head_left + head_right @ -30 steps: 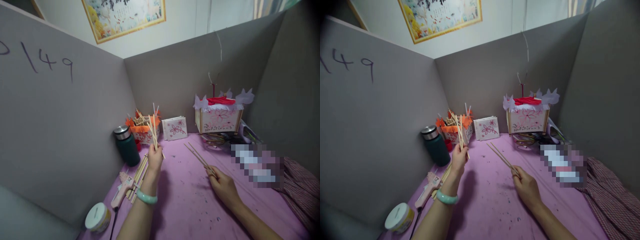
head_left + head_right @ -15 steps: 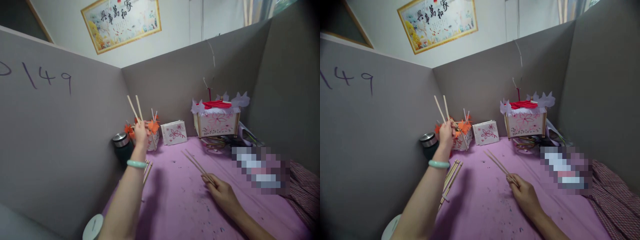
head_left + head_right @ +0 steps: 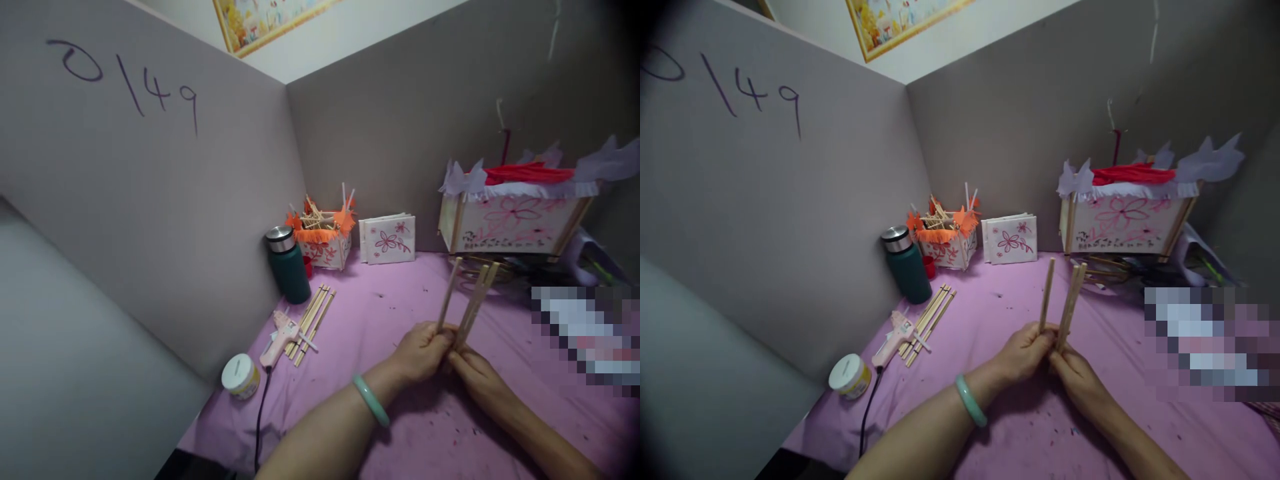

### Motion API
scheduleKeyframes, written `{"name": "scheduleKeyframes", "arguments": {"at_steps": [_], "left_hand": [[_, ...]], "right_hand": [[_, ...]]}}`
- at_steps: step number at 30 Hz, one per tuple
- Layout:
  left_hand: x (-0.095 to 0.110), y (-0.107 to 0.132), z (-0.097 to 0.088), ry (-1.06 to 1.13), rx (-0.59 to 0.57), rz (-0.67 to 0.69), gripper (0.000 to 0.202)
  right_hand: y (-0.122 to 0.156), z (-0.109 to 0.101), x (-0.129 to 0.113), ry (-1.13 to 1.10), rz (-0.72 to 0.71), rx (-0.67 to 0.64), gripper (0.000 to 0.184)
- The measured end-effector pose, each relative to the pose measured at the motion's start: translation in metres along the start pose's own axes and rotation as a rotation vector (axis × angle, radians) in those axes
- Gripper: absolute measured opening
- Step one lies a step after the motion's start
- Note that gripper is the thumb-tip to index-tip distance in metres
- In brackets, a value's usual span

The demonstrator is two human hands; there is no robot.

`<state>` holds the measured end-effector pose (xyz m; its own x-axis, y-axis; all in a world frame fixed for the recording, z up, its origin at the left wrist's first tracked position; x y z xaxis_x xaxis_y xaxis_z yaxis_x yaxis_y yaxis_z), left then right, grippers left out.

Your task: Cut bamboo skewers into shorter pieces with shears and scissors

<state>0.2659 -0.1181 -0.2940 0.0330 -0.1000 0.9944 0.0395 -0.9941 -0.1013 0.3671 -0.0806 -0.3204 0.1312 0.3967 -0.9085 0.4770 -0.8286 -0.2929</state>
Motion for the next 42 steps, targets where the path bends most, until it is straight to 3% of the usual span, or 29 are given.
{"name": "scheduleKeyframes", "arguments": {"at_steps": [3, 6, 13, 18, 22, 28, 34, 42], "left_hand": [[0.011, 0.005, -0.006, -0.236, -0.01, 0.15, 0.034], [0.016, 0.007, -0.009, -0.325, 0.001, 0.192, 0.034], [0.017, 0.014, -0.008, -0.179, 0.141, 0.072, 0.025], [0.023, 0.017, 0.0, -0.097, 0.054, 0.153, 0.024], [0.025, 0.018, -0.002, -0.1, 0.061, 0.137, 0.02], [0.027, 0.017, -0.001, 0.146, -0.099, 0.094, 0.028], [0.027, 0.008, -0.007, 0.491, 0.052, 0.064, 0.038], [0.022, 0.007, -0.011, 0.74, 0.054, -0.089, 0.034]], "right_hand": [[-0.001, 0.008, 0.003, -0.054, 0.012, -0.131, 0.042], [-0.001, 0.01, 0.007, -0.034, 0.026, -0.185, 0.038], [0.002, 0.012, 0.009, 0.032, 0.025, -0.242, 0.041], [0.005, 0.015, 0.013, 0.232, -0.087, -0.274, 0.037], [0.005, 0.012, 0.009, 0.343, -0.158, -0.24, 0.035], [0.005, 0.012, 0.0, 0.307, -0.121, -0.325, 0.03], [0.005, 0.017, -0.008, 0.342, -0.101, -0.323, 0.027], [0.005, 0.013, -0.024, 0.092, -0.12, -0.324, 0.016]]}}
Point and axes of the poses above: each hand's wrist, its own y-axis away from the middle knuckle, its own z-axis out of the palm, x = y × z, the point moved 4 cm from there along -y, towards the middle knuckle, and after that the axes turned 3 degrees about -z, right-handed, at the moved point
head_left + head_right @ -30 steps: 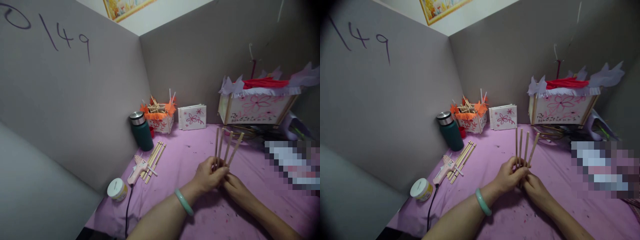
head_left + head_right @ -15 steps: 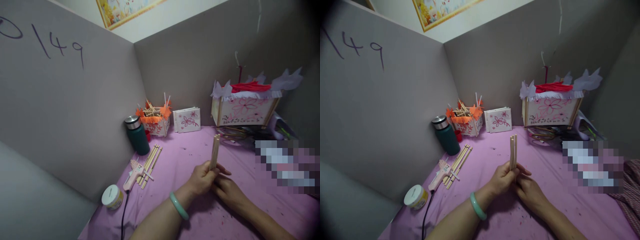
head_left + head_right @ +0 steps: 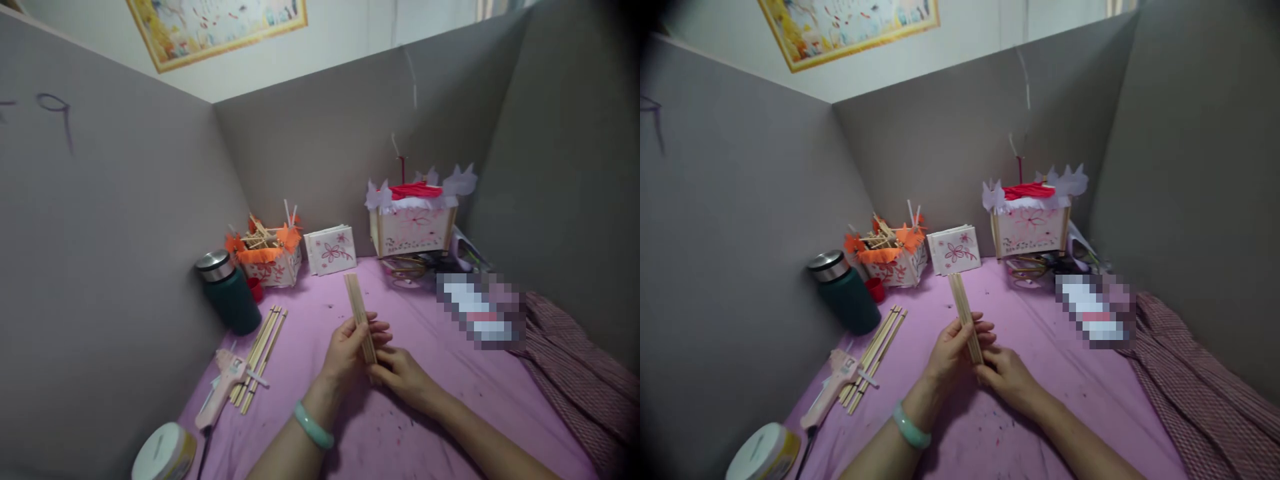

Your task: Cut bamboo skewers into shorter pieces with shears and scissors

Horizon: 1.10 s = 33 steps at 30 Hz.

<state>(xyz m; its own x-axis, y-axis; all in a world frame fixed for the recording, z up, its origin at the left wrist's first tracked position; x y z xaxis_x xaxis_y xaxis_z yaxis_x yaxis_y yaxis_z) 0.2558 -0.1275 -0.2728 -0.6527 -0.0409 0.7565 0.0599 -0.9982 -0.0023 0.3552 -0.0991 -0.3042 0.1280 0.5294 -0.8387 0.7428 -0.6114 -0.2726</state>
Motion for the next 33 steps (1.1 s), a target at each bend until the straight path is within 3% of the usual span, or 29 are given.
{"name": "scheduleKeyframes", "arguments": {"at_steps": [5, 15, 19, 25, 33], "left_hand": [[0.0, -0.001, 0.002, 0.006, -0.007, -0.04, 0.032], [-0.003, -0.004, -0.003, 0.038, 0.011, -0.068, 0.033], [-0.002, -0.006, -0.011, 0.044, 0.091, -0.081, 0.028], [-0.004, -0.009, -0.023, 0.111, 0.154, -0.154, 0.018], [-0.017, -0.009, -0.02, 0.075, 0.015, -0.237, 0.018]], "right_hand": [[0.002, 0.004, 0.006, -0.065, 0.041, -0.024, 0.017], [0.004, 0.005, 0.006, -0.153, 0.058, -0.098, 0.042], [0.006, -0.003, 0.005, -0.194, 0.064, 0.002, 0.049], [0.009, -0.017, -0.015, 0.192, -0.269, 0.294, 0.019], [0.01, -0.015, -0.031, 0.551, -0.535, 0.371, 0.029]]}}
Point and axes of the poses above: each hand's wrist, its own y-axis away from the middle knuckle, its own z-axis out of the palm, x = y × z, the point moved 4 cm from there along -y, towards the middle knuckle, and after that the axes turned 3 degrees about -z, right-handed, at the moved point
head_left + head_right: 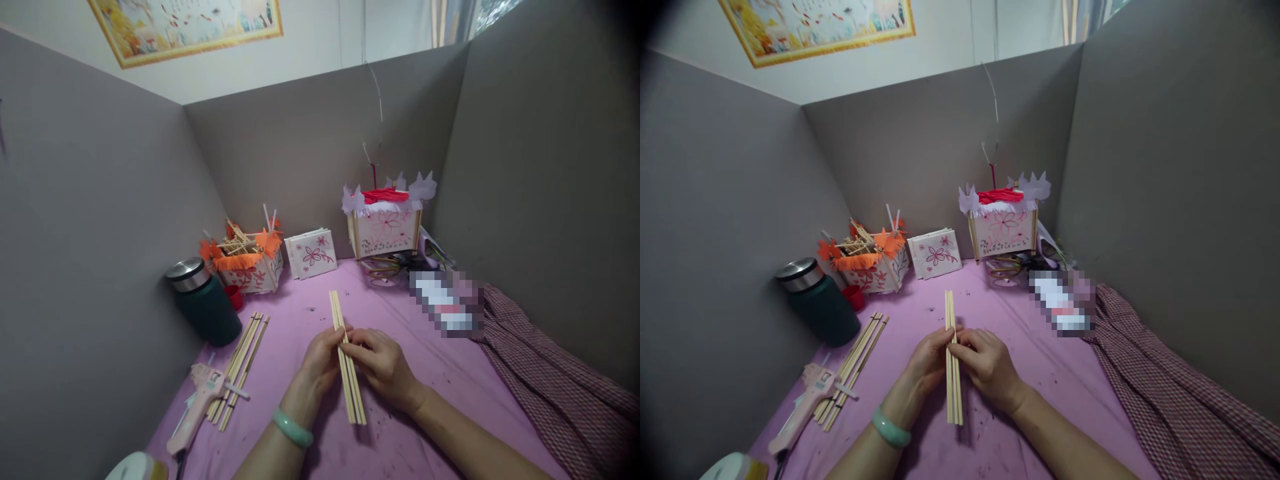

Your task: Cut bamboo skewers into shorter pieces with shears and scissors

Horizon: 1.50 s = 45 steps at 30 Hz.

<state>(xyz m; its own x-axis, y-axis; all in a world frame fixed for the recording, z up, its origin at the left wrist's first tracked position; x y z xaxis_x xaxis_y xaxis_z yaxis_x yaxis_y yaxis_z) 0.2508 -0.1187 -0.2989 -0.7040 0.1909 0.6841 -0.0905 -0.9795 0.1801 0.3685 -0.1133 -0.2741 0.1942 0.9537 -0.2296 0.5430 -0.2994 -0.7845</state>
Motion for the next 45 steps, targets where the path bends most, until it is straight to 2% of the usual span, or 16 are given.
{"name": "scheduleKeyframes", "arguments": {"at_steps": [3, 6, 9, 11, 13, 17, 20, 24, 28, 34, 37, 45], "left_hand": [[0.0, 0.001, 0.002, -0.074, 0.003, 0.027, 0.021], [0.006, 0.004, 0.003, -0.183, 0.04, 0.064, 0.026], [0.021, 0.009, 0.005, -0.28, 0.13, 0.181, 0.033], [0.03, 0.013, 0.009, -0.3, 0.125, 0.274, 0.034], [0.032, 0.015, 0.017, -0.279, 0.044, 0.28, 0.033], [0.023, 0.016, 0.026, -0.261, -0.075, 0.176, 0.034], [0.018, 0.015, 0.026, -0.263, -0.087, 0.162, 0.033], [0.018, 0.013, 0.022, -0.33, -0.074, 0.175, 0.03], [0.02, 0.012, 0.018, -0.385, -0.028, 0.187, 0.031], [0.021, 0.01, 0.01, -0.33, 0.072, 0.221, 0.03], [0.019, 0.009, 0.008, -0.298, 0.113, 0.196, 0.033], [0.02, 0.009, 0.007, -0.297, 0.134, 0.164, 0.039]], "right_hand": [[0.0, -0.008, 0.0, 0.022, -0.047, 0.082, 0.034], [-0.001, -0.022, 0.006, -0.05, 0.02, 0.212, 0.029], [-0.001, -0.032, 0.019, -0.214, 0.29, 0.369, 0.015], [0.001, -0.03, 0.026, -0.372, 0.525, 0.432, 0.014], [0.002, -0.022, 0.026, -0.509, 0.65, 0.389, 0.019], [-0.001, 0.0, 0.015, -0.603, 0.597, 0.123, 0.02], [0.001, 0.014, 0.014, -0.635, 0.603, 0.023, 0.024], [0.007, 0.025, 0.022, -0.688, 0.684, -0.01, 0.033], [0.01, 0.03, 0.026, -0.73, 0.697, -0.031, 0.035], [0.011, 0.035, 0.023, -0.832, 0.749, -0.06, 0.03], [0.012, 0.036, 0.022, -0.913, 0.792, -0.077, 0.03], [0.01, 0.033, 0.017, -1.078, 0.883, -0.102, 0.035]]}}
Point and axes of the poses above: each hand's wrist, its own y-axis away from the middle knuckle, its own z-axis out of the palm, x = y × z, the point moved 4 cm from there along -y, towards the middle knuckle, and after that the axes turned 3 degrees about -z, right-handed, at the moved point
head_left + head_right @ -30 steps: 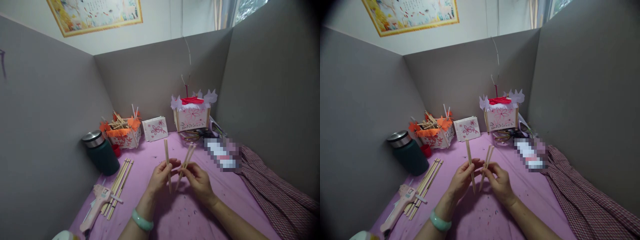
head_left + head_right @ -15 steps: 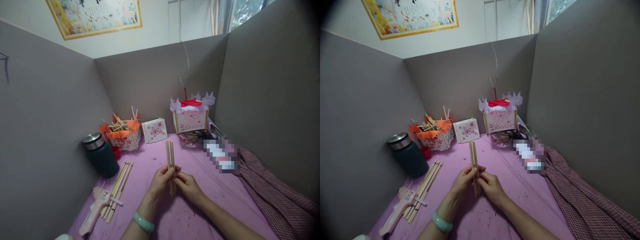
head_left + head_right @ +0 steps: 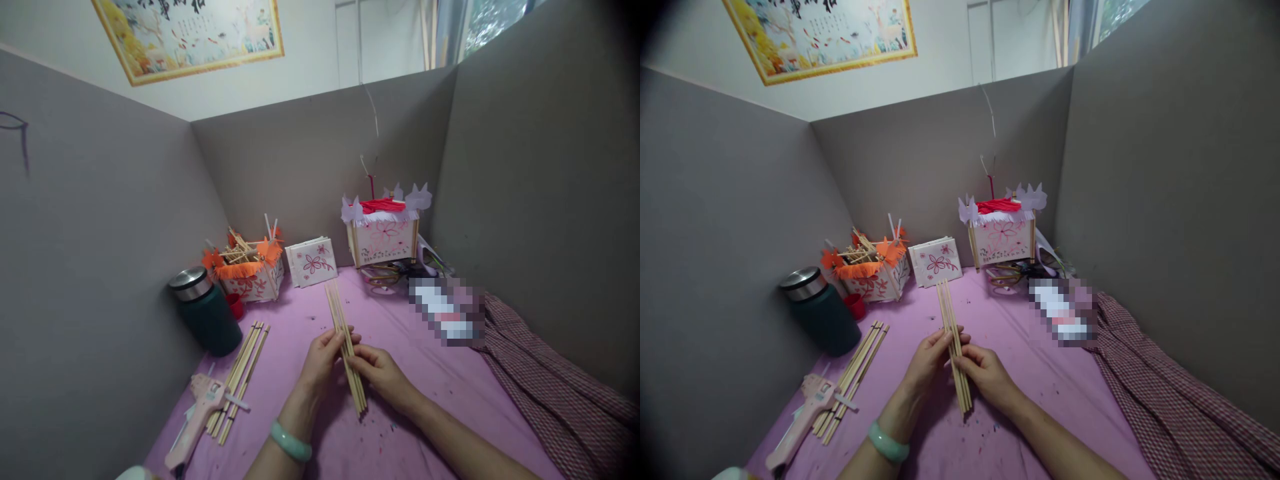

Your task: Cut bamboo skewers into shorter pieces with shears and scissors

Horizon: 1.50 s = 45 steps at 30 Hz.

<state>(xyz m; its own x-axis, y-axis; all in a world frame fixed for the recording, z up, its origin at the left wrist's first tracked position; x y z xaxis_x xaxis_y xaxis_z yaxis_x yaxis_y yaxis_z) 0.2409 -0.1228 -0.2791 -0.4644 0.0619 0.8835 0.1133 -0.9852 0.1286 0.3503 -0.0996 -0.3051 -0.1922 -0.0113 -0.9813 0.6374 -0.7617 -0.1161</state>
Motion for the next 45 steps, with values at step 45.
{"name": "scheduleKeyframes", "arguments": {"at_steps": [45], "left_hand": [[-0.013, -0.01, -0.022, 0.049, 0.14, -0.08, 0.03]], "right_hand": [[0.003, -0.004, 0.009, -0.052, 0.13, 0.001, 0.031]]}}
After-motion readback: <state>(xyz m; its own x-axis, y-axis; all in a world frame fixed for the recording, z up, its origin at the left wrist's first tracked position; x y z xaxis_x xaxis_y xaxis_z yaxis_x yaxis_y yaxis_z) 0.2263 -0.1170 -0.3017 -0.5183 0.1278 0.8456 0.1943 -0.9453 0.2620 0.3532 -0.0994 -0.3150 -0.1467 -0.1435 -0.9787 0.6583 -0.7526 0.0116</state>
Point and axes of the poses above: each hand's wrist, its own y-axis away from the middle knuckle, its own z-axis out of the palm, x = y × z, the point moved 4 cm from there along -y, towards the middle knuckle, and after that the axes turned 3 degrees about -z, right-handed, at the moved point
